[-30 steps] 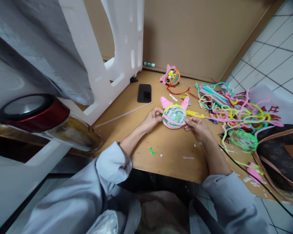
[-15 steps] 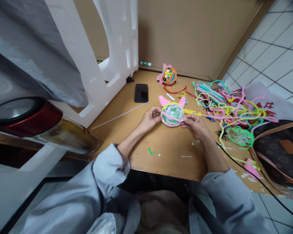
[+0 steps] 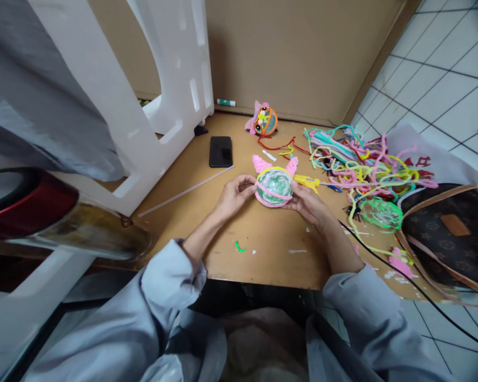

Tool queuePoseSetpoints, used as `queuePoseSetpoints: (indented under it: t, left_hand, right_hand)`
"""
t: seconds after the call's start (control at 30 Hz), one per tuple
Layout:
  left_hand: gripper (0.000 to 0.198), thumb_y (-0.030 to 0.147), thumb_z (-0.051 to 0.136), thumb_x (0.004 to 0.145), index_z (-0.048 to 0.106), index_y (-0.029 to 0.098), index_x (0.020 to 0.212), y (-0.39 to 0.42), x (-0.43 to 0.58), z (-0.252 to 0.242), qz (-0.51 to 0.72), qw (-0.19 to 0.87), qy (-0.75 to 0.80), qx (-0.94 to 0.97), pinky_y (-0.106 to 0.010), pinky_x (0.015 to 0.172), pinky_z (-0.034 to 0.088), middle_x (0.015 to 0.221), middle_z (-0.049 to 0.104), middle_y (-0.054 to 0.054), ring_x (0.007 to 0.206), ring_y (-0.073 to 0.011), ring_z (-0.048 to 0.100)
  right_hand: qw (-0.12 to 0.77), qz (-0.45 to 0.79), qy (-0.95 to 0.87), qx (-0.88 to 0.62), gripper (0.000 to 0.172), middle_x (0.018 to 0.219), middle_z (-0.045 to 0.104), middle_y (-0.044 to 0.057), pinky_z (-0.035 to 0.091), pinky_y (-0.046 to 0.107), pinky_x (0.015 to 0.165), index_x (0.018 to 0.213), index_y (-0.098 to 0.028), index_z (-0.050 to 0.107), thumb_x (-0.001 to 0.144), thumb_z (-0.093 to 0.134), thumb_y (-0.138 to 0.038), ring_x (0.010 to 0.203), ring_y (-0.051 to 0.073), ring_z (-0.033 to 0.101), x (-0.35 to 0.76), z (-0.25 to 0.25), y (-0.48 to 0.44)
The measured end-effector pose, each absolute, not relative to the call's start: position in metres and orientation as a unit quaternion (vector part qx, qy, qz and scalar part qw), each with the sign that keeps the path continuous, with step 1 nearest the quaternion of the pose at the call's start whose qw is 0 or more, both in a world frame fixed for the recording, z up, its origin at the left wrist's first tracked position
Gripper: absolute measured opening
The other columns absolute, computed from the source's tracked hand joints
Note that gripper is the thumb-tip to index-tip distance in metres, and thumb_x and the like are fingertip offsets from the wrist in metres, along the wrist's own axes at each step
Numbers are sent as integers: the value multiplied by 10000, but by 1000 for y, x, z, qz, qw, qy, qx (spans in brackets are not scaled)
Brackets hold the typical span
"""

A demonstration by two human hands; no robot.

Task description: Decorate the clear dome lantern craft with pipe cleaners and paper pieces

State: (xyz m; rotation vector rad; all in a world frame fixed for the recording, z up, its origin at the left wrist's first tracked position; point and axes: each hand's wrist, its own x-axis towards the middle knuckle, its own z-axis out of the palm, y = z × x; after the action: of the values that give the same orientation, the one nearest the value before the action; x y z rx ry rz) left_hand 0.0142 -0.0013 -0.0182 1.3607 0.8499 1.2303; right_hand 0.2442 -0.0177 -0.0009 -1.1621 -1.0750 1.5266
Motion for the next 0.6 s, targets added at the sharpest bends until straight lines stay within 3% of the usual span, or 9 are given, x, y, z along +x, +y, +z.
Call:
queuePoseSetpoints:
  t: [0.2,0.3,0.43,0.6]
  left_hand:
    - [254,394,757,770,643,175,832,-6,13,-12,502,510,382,585,-290,759,500,770,646,-11,728,-148,592]
    - [189,355,735,792,653,184,787,-8,12,-12,516,456,390,611,-283,733,491,833,629,-33,762,-161,577]
    - [168,320,722,820,648,195,735,-12,13,-11,519,403,397,640,-275,690,472,822,580,-36,740,-163,546]
    - [219,323,683,874,579,183,742,-12,16,-14,486,455,405,627,-284,728,491,707,601,-4,661,-138,576]
  right_hand:
    - [442,602,-461,-479,507,813,701,-3,575,208,511,891,-225,637,584,922,-512,620,111,646,239,2,-21]
    - [452,599,-451,-483,546,783,691,-15,557,190,475,889,-232,626,526,943,-488,581,99,622,235,5,-23]
    - [451,592,-458,-487,557,736,692,-22,573,207,503,887,-232,612,505,943,-466,582,112,635,231,9,-25]
    - [444,596,-463,-483,536,830,740,2,618,282,588,910,-225,617,529,913,-458,657,148,677,233,11,-26]
